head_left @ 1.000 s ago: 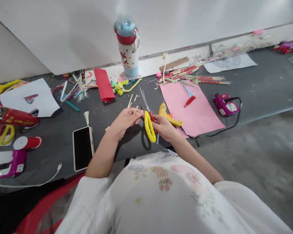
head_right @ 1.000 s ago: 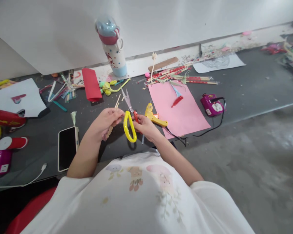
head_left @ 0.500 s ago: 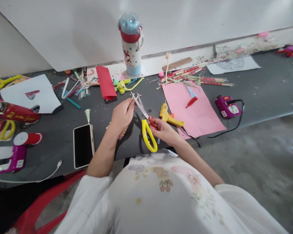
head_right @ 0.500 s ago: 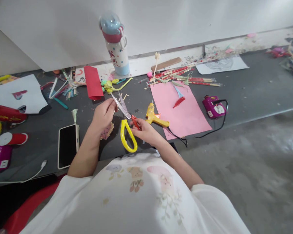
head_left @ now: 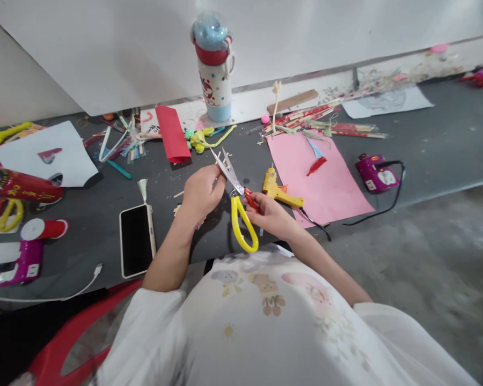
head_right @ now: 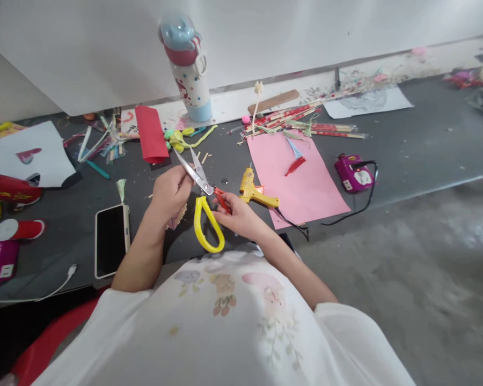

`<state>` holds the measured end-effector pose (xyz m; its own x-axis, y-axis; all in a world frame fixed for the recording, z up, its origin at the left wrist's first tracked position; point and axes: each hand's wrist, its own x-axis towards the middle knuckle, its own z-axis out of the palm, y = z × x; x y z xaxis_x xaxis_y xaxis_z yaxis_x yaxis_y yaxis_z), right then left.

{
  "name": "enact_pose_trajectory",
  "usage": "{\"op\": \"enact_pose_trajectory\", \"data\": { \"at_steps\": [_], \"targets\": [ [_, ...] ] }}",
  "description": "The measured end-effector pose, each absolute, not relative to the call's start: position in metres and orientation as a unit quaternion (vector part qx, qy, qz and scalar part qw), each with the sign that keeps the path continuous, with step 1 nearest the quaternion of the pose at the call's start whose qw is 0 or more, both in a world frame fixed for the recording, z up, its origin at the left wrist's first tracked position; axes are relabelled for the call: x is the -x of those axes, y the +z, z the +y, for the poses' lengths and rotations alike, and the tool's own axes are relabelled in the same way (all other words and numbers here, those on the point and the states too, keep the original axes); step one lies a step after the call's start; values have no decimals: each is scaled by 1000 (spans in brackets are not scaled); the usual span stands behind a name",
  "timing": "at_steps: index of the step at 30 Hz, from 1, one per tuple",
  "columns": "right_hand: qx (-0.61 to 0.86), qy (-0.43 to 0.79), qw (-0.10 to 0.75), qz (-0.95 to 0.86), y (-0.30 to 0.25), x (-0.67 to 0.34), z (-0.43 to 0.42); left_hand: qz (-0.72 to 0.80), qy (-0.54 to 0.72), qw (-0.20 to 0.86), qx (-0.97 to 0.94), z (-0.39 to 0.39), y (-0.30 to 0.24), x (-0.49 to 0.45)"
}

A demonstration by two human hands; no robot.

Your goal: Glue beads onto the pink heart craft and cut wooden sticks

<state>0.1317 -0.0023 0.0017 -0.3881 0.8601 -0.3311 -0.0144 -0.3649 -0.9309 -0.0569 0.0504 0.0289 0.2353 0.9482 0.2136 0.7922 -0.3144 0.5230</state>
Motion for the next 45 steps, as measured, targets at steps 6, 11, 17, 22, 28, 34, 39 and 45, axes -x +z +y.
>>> {"op": "enact_pose_trajectory", "data": {
  "at_steps": [6, 11, 17, 22, 28, 34, 39, 45],
  "targets": [
    [454, 685, 315, -474, 1, -131, -2, 579, 240, 138, -767, 48, 30, 56],
    [453, 693, 314, -465, 2, -131, -2, 580, 250, 144, -762, 48, 31, 56],
    [449, 695, 317, -463, 4, -131, -1, 581, 250, 154, -760, 48, 34, 55],
    [452, 697, 315, -459, 5, -131, 0, 580, 246, 157, -760, 48, 35, 53],
    [446, 740, 321, -388, 13, -129, -1, 581, 231, 152, -765, 48, 34, 54],
    [425, 747, 297, -417, 9, -129, -1, 578, 213, 149, -774, 49, 33, 54],
    [452, 731, 283, -426, 7, -126, -3, 581, 197, 137, -778, 49, 32, 54],
    [458, 711, 294, -445, 4, -124, -6, 586, 186, 130, -778, 49, 32, 52]
  ]
}}
